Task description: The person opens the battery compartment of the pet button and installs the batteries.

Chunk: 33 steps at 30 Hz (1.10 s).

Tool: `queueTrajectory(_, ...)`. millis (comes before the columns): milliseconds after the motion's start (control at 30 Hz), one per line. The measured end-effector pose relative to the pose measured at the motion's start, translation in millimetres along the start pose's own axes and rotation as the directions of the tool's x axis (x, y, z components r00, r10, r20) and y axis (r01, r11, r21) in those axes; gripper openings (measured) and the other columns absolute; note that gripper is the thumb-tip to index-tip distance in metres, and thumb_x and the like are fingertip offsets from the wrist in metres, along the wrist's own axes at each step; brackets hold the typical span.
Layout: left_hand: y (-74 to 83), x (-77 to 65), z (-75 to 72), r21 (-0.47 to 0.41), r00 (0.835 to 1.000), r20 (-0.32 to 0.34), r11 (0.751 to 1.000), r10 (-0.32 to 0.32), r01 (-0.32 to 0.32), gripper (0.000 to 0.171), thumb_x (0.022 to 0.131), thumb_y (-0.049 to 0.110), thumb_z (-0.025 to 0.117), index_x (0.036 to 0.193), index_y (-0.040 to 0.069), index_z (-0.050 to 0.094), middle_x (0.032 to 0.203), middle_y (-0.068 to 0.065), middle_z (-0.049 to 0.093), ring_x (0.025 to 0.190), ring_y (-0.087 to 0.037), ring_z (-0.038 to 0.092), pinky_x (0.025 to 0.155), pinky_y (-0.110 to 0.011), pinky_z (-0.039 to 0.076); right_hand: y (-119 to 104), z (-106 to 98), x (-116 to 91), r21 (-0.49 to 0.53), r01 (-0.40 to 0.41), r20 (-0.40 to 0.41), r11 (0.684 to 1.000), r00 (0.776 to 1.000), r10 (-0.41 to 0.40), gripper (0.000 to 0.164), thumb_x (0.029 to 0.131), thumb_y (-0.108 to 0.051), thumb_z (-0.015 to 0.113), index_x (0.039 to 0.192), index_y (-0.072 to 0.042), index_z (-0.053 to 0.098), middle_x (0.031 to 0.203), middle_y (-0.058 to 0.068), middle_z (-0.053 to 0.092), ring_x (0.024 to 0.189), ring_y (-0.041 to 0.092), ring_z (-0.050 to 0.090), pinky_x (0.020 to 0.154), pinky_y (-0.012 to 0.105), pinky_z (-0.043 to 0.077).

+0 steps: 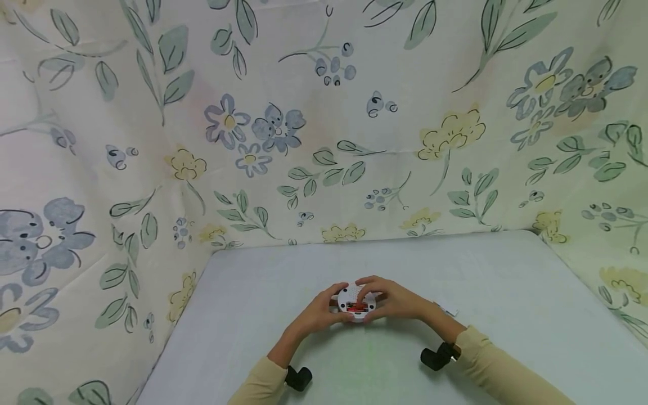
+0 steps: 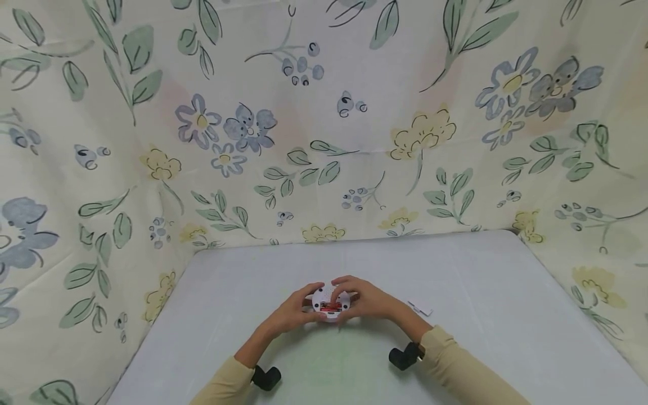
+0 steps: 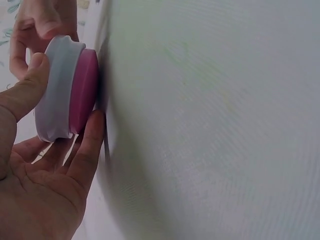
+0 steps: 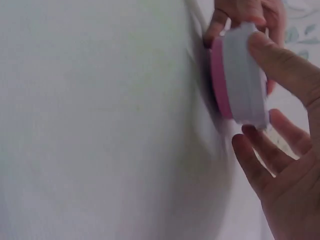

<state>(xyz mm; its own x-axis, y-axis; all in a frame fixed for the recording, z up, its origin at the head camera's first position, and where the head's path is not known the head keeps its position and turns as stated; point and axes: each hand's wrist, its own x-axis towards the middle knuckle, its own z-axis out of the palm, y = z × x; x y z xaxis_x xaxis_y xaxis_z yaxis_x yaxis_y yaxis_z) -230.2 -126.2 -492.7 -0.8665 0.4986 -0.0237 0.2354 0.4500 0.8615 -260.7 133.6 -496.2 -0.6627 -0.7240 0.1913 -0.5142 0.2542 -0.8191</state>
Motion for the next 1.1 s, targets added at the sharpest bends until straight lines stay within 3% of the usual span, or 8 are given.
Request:
queueTrajectory(133, -0.5, 0.6, 0.5, 0.012, 0.999, -0.002, 0.999, -0.038, 0.038, 0.077, 0.09, 0.023, 0.081, 0.154, 0.008, 0.042, 0.148, -0.011, 0.048, 0.121, -0.032, 0.057, 0.097, -0.048, 0.047, 8.6, -18.3, -7.5, 0.034, -0.029, -0.092, 0.999, 0.995, 0.032, 0.032, 0.09, -0.016, 0.081, 0.117, -0.004, 0.069, 0.134, 0.02, 0.057, 0.121, 0.034, 0.056, 0.092, 0.047, 0.053)
queueTrajectory(267, -1.3, 0.5, 0.7, 0.025, 0.999, -0.005, 0.998, -0.052, 0.052, 0.078, 0.089, 0.024, 0.082, 0.154, 0.008, 0.041, 0.148, -0.012, 0.048, 0.122, -0.033, 0.056, 0.098, -0.049, 0.046, 16.4, -38.5, -19.6, 0.0, -0.061, -0.18, 0.998, 0.982, 0.06, 0.031, 0.093, -0.017, 0.077, 0.118, 0.0, 0.067, 0.12, 0.019, 0.064, 0.107, 0.032, 0.064, 0.088, 0.04, 0.054)
queueTrajectory(400, -1.9, 0.8, 1.3, 0.03, 0.999, -0.005, 0.999, -0.044, 0.044, 0.078, 0.089, 0.023, 0.082, 0.154, 0.008, 0.041, 0.148, -0.012, 0.048, 0.123, -0.034, 0.056, 0.099, -0.051, 0.045, 22.1, -55.9, -37.5, -0.037, -0.077, -0.239, 0.996, 0.969, 0.066, 0.027, 0.095, -0.016, 0.076, 0.115, 0.0, 0.068, 0.113, 0.019, 0.066, 0.1, 0.027, 0.066, 0.083, 0.031, 0.054)
queueTrajectory(567, -0.7, 1.5, 2.4, 0.016, 0.999, -0.001, 0.999, -0.035, 0.035, 0.077, 0.089, 0.021, 0.082, 0.154, 0.008, 0.042, 0.147, -0.013, 0.048, 0.122, -0.035, 0.056, 0.1, -0.052, 0.045, 28.4, -77.1, -66.8, -0.071, -0.097, -0.294, 0.993, 0.953, 0.072, 0.026, 0.094, -0.013, 0.075, 0.113, 0.002, 0.067, 0.109, 0.017, 0.066, 0.094, 0.022, 0.066, 0.081, 0.029, 0.054)
queueTrajectory(833, 0.5, 0.7, 2.4, 0.02, 0.999, -0.004, 0.999, -0.05, 0.05, 0.078, 0.089, 0.023, 0.083, 0.154, 0.009, 0.042, 0.147, -0.013, 0.049, 0.122, -0.034, 0.056, 0.099, -0.052, 0.045, 40.4, -102.6, -113.7, -0.118, -0.208, -0.311, 0.971, 0.936, 0.163, 0.027, 0.092, -0.014, 0.078, 0.113, 0.0, 0.068, 0.105, 0.009, 0.067, 0.089, 0.017, 0.064, 0.076, 0.027, 0.054)
queueTrajectory(1100, -2.2, 0.4, 1.2, 0.012, 0.999, -0.003, 0.999, -0.034, 0.034, 0.078, 0.089, 0.022, 0.082, 0.154, 0.008, 0.041, 0.148, -0.013, 0.047, 0.123, -0.036, 0.056, 0.099, -0.052, 0.046, 43.3, -97.8, -132.9, -0.217, -0.273, -0.275, 0.937, 0.938, 0.209, 0.037, 0.084, -0.027, 0.086, 0.108, -0.005, 0.069, 0.099, 0.002, 0.065, 0.084, 0.017, 0.058, 0.073, 0.028, 0.051)
